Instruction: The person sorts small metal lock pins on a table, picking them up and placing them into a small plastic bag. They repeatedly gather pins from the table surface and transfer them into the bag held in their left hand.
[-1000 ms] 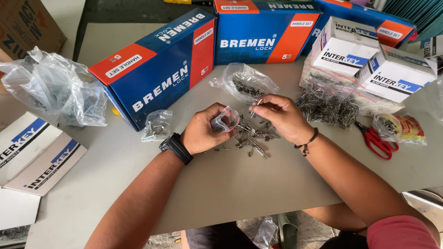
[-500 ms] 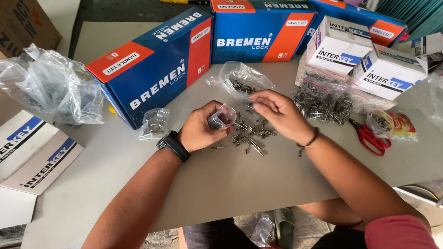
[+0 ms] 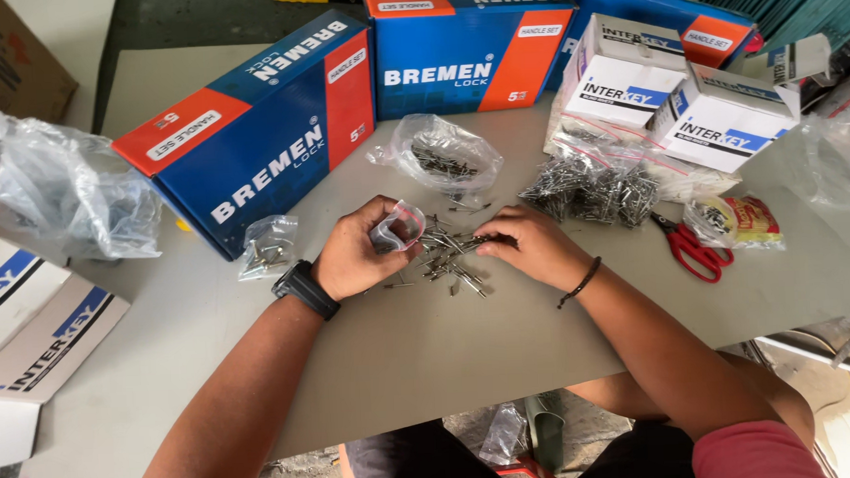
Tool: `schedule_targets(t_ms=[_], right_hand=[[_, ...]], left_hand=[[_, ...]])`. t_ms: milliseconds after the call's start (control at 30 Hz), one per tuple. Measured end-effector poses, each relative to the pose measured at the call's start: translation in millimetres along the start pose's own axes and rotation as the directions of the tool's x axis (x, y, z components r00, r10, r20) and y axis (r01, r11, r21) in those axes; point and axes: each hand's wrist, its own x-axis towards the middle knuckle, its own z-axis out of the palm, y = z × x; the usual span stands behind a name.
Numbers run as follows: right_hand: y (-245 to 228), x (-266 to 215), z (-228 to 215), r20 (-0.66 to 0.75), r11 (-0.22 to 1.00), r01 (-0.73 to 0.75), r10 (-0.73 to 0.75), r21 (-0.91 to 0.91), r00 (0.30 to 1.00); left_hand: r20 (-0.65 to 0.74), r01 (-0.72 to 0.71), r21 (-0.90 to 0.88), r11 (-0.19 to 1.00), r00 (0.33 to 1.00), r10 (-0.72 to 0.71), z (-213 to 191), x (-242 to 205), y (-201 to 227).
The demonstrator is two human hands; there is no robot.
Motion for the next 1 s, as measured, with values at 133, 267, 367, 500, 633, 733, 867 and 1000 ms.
schedule_targets(t_ms=[133,267,367,500,633,733,867,1000], right_hand=[[6.0,-3.4,5.1,-0.056,0.999,0.039,-0.037,0.032,0.998],[8.7,-3.2,8.4,-0.135,0.996,0.086,-0.082,0.023,0.987],[12.3,-2.4,11.1,-0.194,0.994,0.089,-0.075,0.068,0.978],[15.0,-1.8,13.9,-0.253,0.989,0.075,-0.040,0.130,0.967],[-11.4,10.9,-1.4,-0.291,0.975,0.123,-0.065,0.184,0.954],[-35.8,27.6,-18.9,-0.255,0.970,0.227,-0.198,0.088,0.946],[-73.4,54.9,-23.1,-0.184,0.915,0.390,-0.402,-0.103,0.897],[-85.7,69.5,-17.7,-0.131,0.888,0.459,-0.459,-0.034,0.879]], left_hand=[[0.011,0.005,0.002,1.000,1.000,-0.005,1.7,1.6,-4.0],[0.015,-0.002,0.018,1.000,1.000,0.001,0.3,1.1,-2.1],[0.016,0.014,0.013,1.000,1.000,-0.014,0.5,1.1,-1.9],[0.008,0.029,-0.015,0.999,1.000,-0.029,2.0,-0.1,-2.7],[-0.002,-0.022,0.027,0.999,1.000,0.022,0.8,-0.3,2.8],[-0.004,-0.010,-0.039,0.999,1.000,0.010,1.4,-0.1,3.9],[0.009,-0.050,-0.027,0.998,0.999,0.051,0.4,-0.3,-0.6],[-0.006,-0.067,-0.012,0.998,0.998,0.067,-2.9,-0.4,5.3]])
